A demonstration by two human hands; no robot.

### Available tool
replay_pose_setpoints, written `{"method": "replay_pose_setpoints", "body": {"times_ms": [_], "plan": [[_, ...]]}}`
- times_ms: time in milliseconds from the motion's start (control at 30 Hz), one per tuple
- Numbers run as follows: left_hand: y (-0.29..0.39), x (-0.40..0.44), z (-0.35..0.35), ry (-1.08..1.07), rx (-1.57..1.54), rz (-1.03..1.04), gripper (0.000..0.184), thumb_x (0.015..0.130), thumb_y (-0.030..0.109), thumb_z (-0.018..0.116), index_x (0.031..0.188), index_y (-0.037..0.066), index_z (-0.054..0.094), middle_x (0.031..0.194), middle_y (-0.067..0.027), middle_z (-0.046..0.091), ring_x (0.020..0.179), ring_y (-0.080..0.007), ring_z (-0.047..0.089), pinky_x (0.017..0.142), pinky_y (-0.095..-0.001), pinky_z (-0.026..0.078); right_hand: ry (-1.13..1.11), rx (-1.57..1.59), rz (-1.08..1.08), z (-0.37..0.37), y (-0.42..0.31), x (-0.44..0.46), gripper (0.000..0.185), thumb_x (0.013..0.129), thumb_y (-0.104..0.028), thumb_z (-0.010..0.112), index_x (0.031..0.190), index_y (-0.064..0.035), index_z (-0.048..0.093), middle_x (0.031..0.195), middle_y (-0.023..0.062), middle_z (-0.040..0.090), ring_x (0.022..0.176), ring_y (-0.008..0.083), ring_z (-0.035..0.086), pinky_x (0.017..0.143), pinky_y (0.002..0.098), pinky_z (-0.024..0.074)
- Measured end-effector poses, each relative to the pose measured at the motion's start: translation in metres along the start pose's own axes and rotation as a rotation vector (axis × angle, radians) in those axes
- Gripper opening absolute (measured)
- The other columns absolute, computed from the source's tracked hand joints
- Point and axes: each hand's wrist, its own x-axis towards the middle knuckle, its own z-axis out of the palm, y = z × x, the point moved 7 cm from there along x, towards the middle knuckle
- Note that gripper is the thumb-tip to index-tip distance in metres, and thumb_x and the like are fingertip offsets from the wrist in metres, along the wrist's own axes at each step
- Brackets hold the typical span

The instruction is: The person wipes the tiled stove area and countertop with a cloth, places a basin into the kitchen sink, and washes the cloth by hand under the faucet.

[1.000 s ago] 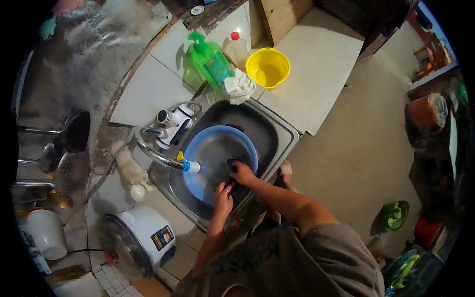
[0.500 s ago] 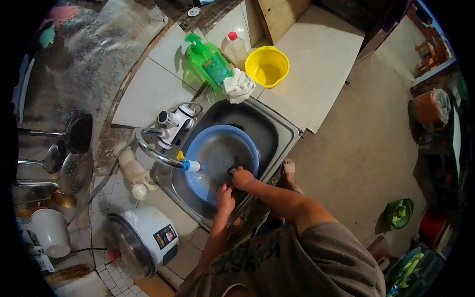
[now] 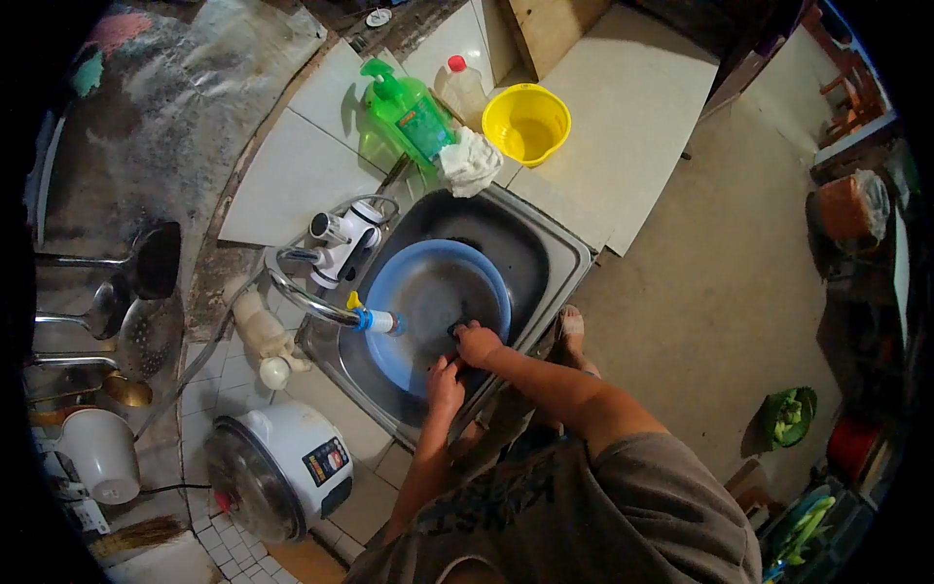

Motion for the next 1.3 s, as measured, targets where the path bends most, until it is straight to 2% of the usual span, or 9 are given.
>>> {"method": "replay_pose_setpoints", "body": {"times_ms": [700,1300], "plan": [[-0.005,-0.001,0.007,0.012,-0.027,0.024,0.035,0.07,0.001,0.055,0.103,0.009,0.062,0.101,-0.0117,0.054,0.095,-0.0328,0.05,0.083,-0.0428,0.039,0.021,0.029,-0.043,-0.003,-0.003,-0.001,0.037,0.076,-0.02,0.056,0.111,-0.0088,0.053,0.104,0.0205,0.053,0.094,0.0358,0.055,0.083,0.041,0.0448],[-0.008,-0.001,0.01,0.045,-0.002,0.018,0.037,0.069,0.001,0.053,0.103,0.012,0.062,0.099,-0.0103,0.054,0.093,-0.0317,0.05,0.079,-0.0423,0.039,0.024,0.043,-0.07,-0.011,-0.009,-0.006,0.036,0.077,-0.02,0.054,0.111,-0.0089,0.053,0.106,0.021,0.053,0.094,0.0366,0.055,0.083,0.0416,0.0453]]}}
